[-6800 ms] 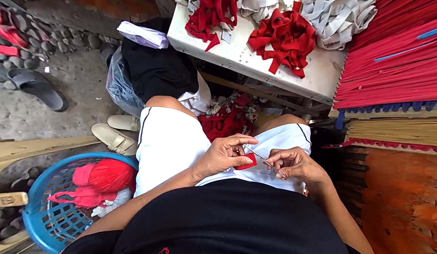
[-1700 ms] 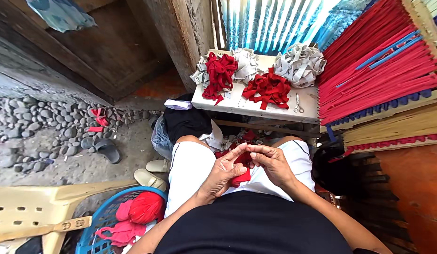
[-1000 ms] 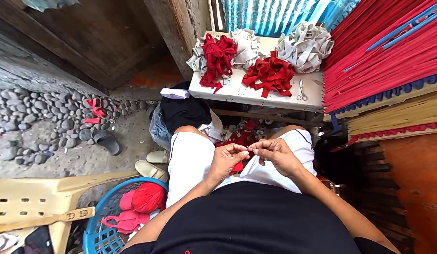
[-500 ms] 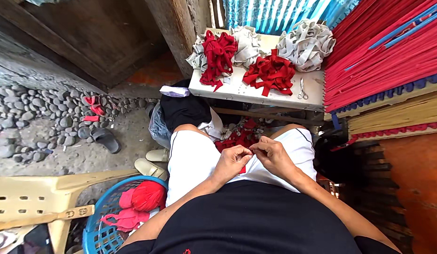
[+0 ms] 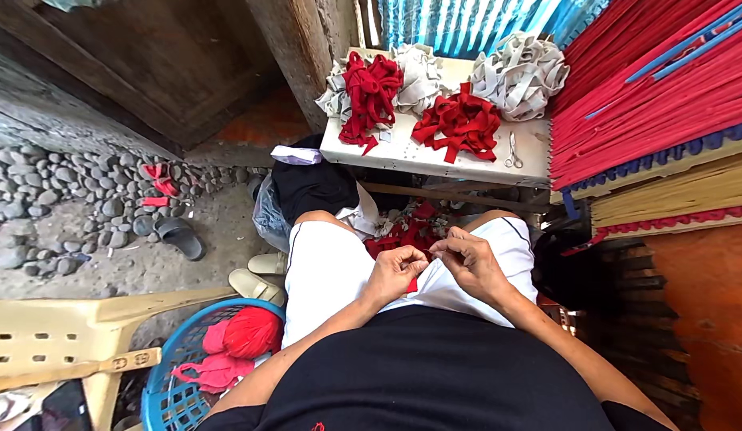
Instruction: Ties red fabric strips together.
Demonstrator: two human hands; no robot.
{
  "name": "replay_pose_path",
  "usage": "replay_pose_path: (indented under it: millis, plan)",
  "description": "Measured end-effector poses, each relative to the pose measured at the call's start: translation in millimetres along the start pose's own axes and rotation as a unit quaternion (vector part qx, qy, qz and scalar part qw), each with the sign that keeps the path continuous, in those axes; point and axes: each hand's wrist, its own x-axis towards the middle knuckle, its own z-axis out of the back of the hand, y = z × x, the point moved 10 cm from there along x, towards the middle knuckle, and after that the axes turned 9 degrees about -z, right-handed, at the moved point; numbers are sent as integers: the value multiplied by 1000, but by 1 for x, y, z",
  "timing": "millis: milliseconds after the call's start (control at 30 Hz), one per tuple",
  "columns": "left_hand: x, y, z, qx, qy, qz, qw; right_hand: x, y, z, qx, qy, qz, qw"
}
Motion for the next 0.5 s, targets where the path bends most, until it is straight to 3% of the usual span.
replay_pose_path:
  millis: [67, 167, 233, 367, 500]
  plan:
    - [-1, -6, 1, 27, -7, -49, 998, 0, 0, -2, -81, 1, 11, 997]
    - [-1, -4, 8, 41, -25, -50, 998, -3, -9, -18, -126, 113, -14, 986]
    - [0, 4, 11, 20, -31, -6, 999, -5, -14, -23, -62, 152, -26, 986]
    - [-3, 18, 2, -113, -22, 82, 990, -3, -22, -18, 123, 109, -75, 984]
    - [-7, 17, -14, -303, -21, 149, 941, -5, -37, -22, 300, 57, -139, 942]
